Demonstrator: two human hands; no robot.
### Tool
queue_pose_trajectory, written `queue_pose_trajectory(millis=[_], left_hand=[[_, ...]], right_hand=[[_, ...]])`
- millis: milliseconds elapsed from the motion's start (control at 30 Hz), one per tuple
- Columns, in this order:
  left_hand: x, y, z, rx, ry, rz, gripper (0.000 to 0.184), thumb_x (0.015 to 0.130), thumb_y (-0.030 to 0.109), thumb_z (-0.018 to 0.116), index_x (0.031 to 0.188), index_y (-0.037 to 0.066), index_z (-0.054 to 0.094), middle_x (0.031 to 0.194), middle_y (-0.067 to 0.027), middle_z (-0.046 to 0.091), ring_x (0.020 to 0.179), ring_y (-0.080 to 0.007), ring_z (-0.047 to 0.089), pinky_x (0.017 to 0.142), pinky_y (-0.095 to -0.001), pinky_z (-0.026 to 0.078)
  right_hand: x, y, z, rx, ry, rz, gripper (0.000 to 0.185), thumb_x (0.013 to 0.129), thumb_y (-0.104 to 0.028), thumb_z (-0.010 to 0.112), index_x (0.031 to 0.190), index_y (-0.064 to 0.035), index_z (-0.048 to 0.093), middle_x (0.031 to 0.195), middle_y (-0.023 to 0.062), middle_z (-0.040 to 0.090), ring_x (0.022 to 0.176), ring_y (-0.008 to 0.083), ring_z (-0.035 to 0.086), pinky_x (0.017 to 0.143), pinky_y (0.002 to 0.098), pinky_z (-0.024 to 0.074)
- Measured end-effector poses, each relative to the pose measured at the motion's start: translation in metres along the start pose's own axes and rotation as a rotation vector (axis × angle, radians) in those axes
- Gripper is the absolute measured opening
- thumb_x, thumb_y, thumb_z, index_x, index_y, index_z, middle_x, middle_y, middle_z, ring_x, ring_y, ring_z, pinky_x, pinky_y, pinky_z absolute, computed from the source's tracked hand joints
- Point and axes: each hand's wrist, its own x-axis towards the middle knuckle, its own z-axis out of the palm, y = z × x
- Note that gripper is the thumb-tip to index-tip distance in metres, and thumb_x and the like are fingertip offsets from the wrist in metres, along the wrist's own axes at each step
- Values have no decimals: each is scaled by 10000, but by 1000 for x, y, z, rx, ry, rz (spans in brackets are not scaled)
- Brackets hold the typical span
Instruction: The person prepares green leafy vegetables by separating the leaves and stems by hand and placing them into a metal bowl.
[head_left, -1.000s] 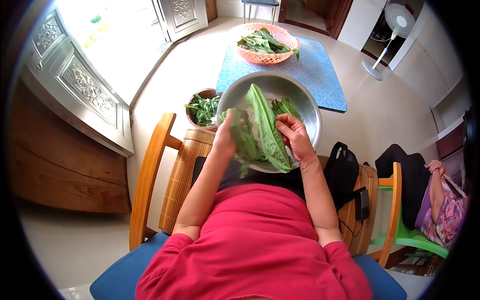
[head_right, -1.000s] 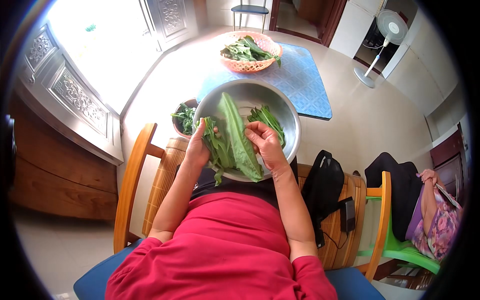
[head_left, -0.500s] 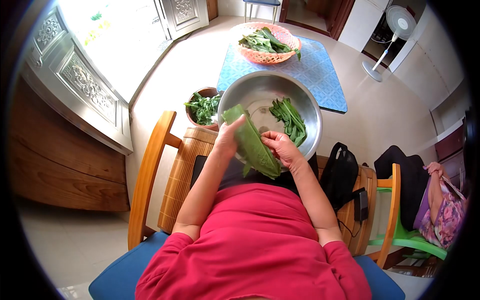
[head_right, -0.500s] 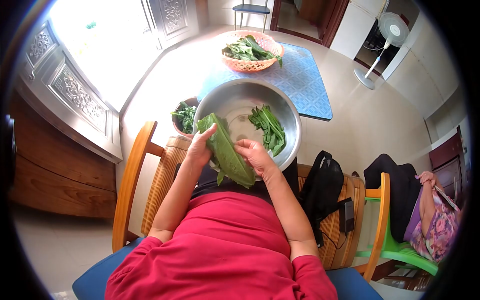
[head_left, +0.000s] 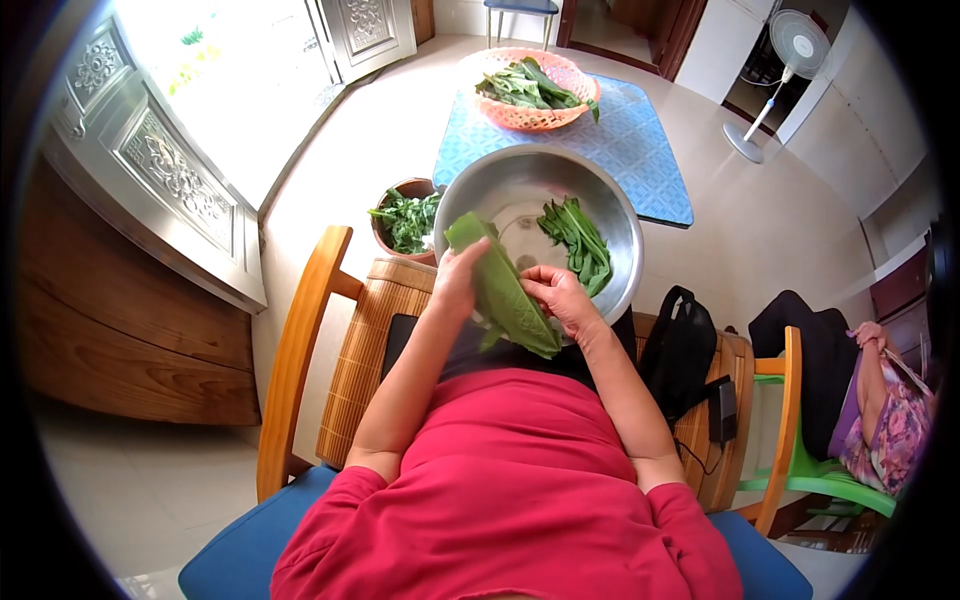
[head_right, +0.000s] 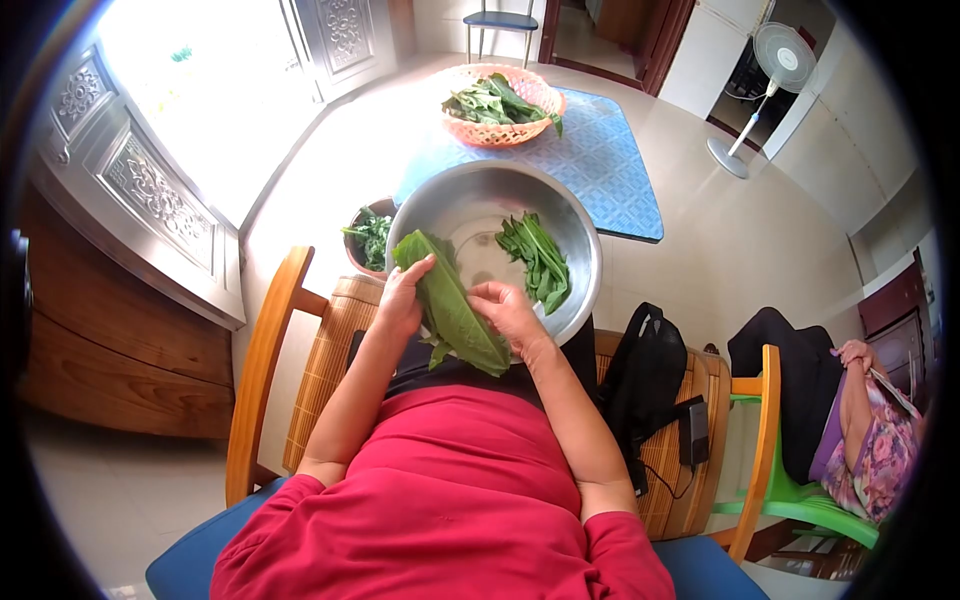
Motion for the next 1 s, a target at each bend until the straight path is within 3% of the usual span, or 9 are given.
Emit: queue_pose_trajectory(millis=[167,467,567,700,767,833,900,967,1000], left_hand=[[4,-6,-1,14,49,-1,278,858,160,656,1080,22,559,936,-111,637,810,-217,642,676,-355,548],[1,-2,-2,-22,-17,-13,219,887,99,592,1081,-3,596,978,-127,664,813,-237,671,726,-374,571],[-5,2,2,-28,-39,-22,214,886,102,592,1074,-2,590,939,-127,659,788,-235,672,674,-372,578],[-1,1,-1,-46,-60,-43,178,884,95,590,1048,28,571,856,-95,636,705,-212,650,605,-359,566],[2,-2,-2,-72,-68,-41,159,883,91,593,1034,46,570,835,-86,633,679,-201,644,590,-354,564],[1,-1,-1,-59,-80,-55,155,882,93,596,1029,49,575,836,-87,639,679,-203,648,595,-357,568],[1,0,-2,-47,-84,-60,148,879,94,600,1019,49,584,838,-88,648,679,-205,653,600,-364,572],[0,2,-2,-50,-98,-57,169,884,88,593,1035,13,588,879,-107,657,728,-222,666,655,-374,580],[-1,2,-1,-52,-105,-57,181,886,86,590,1043,-5,590,900,-117,661,752,-231,673,683,-379,584]], right_hand=[[-3,1,3,-112,41,-73,191,887,-135,664,1023,-1,662,832,0,655,681,56,564,607,207,458],[-40,-62,22,-141,463,-727,124,896,-126,683,885,-13,634,753,-34,583,697,44,509,632,212,414],[-107,-118,53,-186,435,-1203,61,876,-1,569,827,-28,544,788,53,548,719,132,491,684,241,405],[-162,-160,84,-83,617,-2079,169,901,-198,473,817,-56,509,793,96,518,689,226,447,650,347,389],[-182,-169,110,57,850,-2390,228,922,-303,492,988,-86,510,1006,78,479,901,230,384,767,365,327],[-199,-166,116,54,708,-2637,432,891,-296,568,1269,-89,545,1400,92,483,1325,261,360,1010,419,319],[-219,-210,135,602,1249,-2749,373,904,-301,546,1201,-76,570,1284,81,532,1208,261,424,986,411,333],[-227,-207,132,581,1150,-2722,339,912,-299,534,1155,-67,583,1209,77,562,1137,258,462,969,410,341],[-230,-184,124,283,787,-2639,329,913,-294,532,1142,-63,584,1192,77,567,1125,256,466,964,412,343]])
